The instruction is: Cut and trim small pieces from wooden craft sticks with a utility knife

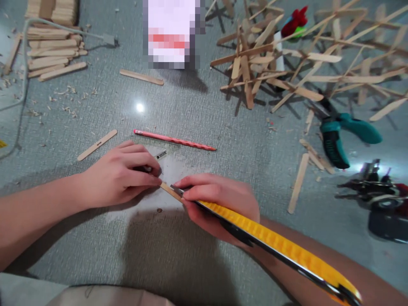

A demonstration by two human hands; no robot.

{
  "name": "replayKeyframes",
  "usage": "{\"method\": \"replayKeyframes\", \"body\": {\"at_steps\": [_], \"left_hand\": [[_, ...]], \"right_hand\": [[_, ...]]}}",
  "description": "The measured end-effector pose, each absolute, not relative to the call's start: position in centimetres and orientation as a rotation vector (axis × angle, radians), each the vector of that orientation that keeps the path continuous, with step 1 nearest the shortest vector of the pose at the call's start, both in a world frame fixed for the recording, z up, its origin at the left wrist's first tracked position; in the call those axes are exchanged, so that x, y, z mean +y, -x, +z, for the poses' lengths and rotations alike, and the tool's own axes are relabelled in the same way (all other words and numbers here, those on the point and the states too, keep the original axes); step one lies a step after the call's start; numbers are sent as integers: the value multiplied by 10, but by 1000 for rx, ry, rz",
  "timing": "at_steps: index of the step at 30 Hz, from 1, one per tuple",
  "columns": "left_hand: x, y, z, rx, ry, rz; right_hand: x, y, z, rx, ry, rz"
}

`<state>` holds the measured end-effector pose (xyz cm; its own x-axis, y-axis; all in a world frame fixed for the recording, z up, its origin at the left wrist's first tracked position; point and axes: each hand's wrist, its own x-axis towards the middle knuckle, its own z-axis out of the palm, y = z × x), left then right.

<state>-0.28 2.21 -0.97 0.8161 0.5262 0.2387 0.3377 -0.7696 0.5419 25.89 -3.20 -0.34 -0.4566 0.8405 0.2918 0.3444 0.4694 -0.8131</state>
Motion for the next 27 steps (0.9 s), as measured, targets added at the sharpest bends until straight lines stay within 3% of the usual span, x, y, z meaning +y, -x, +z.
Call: {"method": "replayKeyframes", "body": {"at_steps": [15, 22, 27], "left_hand": [[23, 1, -5, 718, -2533, 452], [16, 1, 2, 573, -2987, 477], [12, 1, 2, 696, -2804, 537]], "right_hand": [[-30, -257, -3, -1935, 996, 937], [-40, -264, -8, -1758, 1090, 819], [-42, -262, -9, -1644, 1160, 793]]}}
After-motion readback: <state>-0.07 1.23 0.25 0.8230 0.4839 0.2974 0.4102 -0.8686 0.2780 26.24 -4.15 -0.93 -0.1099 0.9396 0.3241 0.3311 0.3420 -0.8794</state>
